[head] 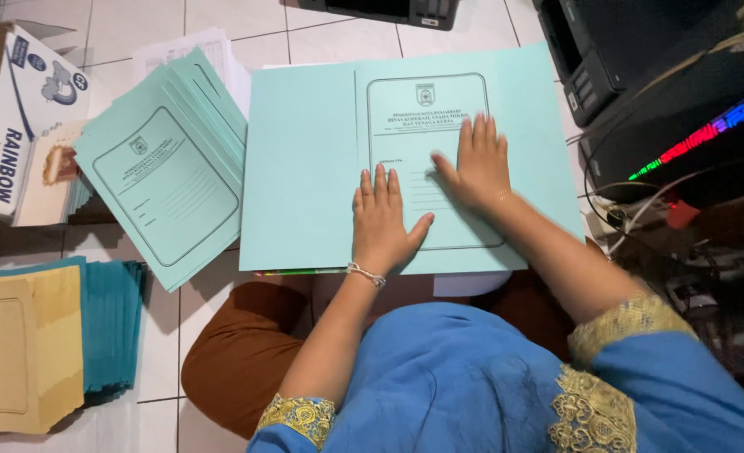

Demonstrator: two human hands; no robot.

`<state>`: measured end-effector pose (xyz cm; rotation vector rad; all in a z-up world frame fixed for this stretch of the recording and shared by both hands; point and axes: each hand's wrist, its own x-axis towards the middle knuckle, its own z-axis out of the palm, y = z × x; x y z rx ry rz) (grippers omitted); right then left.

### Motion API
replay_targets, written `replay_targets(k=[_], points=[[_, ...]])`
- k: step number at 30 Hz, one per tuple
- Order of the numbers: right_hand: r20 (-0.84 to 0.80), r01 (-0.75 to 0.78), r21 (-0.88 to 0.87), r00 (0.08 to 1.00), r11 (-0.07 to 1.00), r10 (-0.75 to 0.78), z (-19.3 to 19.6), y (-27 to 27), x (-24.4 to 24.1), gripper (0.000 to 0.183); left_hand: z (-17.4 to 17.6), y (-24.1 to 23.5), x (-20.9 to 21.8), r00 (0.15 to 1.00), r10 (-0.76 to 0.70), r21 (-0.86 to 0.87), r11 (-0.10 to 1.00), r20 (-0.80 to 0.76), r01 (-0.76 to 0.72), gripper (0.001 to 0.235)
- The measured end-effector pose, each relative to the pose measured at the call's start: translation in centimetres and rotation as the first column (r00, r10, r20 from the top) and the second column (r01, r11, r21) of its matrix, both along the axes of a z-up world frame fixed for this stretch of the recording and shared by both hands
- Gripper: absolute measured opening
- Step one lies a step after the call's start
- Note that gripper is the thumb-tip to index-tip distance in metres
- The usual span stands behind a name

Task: The person sits on the floor and repeatedly folds light blue file folders in half by hand. They smooth the creases with both hands, then place the folded folders into a stack. The person continues this process for multiple folders throughout the video.

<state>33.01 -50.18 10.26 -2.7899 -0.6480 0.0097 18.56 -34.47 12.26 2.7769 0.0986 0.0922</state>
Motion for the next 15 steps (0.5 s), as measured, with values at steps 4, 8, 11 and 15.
replay_targets(k=[4,8,11,15], points=[[-0.068,0.039,-0.062,0.997,0.997,-0.044,-0.5,3.2,11.8,0.090,-3.0,0.2,0.8,0.999,0.038,0.098,0.994,0.023,-0.040,0.099],[-0.060,0.075,-0.012,0.995,0.997,-0.075,-0.8,3.8,15.1,0.091,-3.4,0.4,0.9,0.998,0.040,0.090,0.995,0.044,-0.044,0.100],[-0.067,0.052,0.014,0.996,0.999,-0.051,-1.2,2.5,11.6,0.080,-3.1,0.1,0.7,0.998,0.044,0.083,0.995,0.041,-0.047,0.099],[-0.063,-0.043,-0.038,0.997,0.998,0.040,-0.7,-1.6,0.7,0.066,0.2,0.1,0.4,0.998,0.012,-0.069,0.997,-0.057,-0.016,0.095]])
